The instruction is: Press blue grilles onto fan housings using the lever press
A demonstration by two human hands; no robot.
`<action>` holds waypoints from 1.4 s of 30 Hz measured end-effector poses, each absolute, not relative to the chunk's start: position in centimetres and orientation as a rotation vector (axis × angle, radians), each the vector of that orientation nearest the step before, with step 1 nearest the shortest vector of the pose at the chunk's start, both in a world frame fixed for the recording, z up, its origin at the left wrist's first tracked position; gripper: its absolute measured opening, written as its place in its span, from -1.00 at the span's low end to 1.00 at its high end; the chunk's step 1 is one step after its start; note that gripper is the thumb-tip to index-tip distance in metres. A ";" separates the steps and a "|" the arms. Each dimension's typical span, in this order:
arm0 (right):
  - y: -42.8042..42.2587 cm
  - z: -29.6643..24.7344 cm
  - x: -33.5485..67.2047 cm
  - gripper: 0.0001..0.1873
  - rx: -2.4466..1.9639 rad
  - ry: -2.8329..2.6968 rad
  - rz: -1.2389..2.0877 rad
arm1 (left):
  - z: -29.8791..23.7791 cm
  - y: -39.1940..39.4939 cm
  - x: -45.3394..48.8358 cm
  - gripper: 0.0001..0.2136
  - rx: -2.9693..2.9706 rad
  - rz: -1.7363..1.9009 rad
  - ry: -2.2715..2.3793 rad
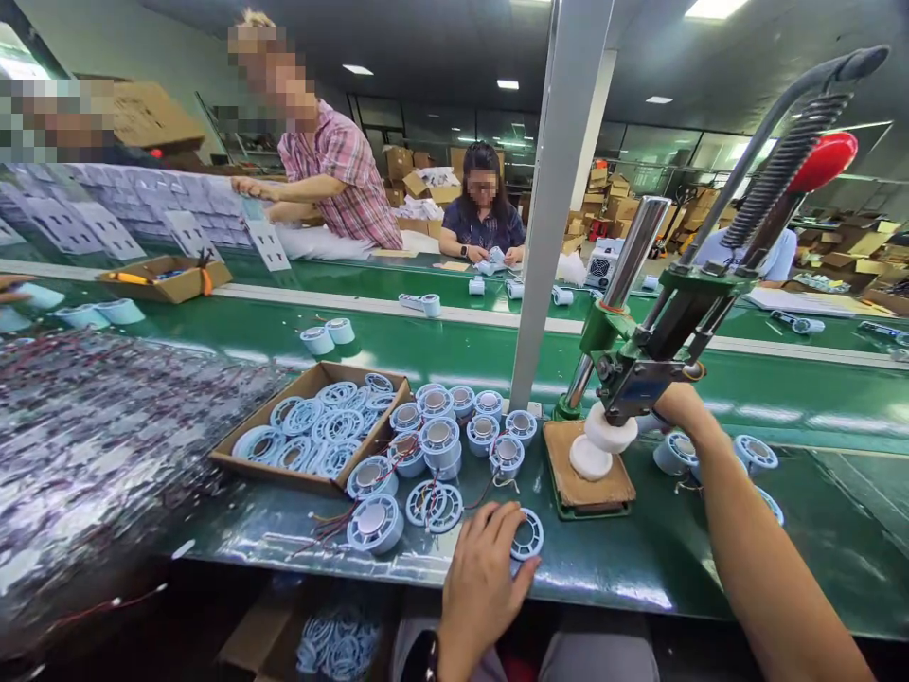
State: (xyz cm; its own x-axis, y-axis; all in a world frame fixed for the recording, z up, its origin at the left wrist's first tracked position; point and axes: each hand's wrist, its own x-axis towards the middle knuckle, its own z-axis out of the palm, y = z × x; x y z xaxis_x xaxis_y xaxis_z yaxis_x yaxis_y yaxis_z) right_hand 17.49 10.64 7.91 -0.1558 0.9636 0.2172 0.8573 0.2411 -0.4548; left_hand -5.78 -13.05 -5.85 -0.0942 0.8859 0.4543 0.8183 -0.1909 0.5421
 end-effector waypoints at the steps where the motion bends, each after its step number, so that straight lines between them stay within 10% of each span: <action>1: 9.3 8.2 18.9 -0.70 -1.701 -2.075 0.320 | -5.8 -13.1 -5.9 -0.61 2.044 1.215 1.904; 14: -7.8 3.2 8.9 -0.43 -1.183 -2.758 0.644 | -3.7 -19.1 -7.8 -0.56 1.604 1.967 1.621; 42: -10.6 -8.2 11.9 -0.25 -1.019 -1.878 0.434 | -3.0 -13.7 -1.0 -0.50 1.826 1.180 1.745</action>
State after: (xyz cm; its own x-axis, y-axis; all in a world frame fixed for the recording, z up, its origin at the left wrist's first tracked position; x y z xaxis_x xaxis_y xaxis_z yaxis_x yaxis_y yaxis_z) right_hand 11.88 -10.62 -8.17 -0.2289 0.7964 0.5597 0.4700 0.5940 -0.6529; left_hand -0.99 -13.68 -2.99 -0.1065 0.9412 0.3207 0.6483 -0.1788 0.7401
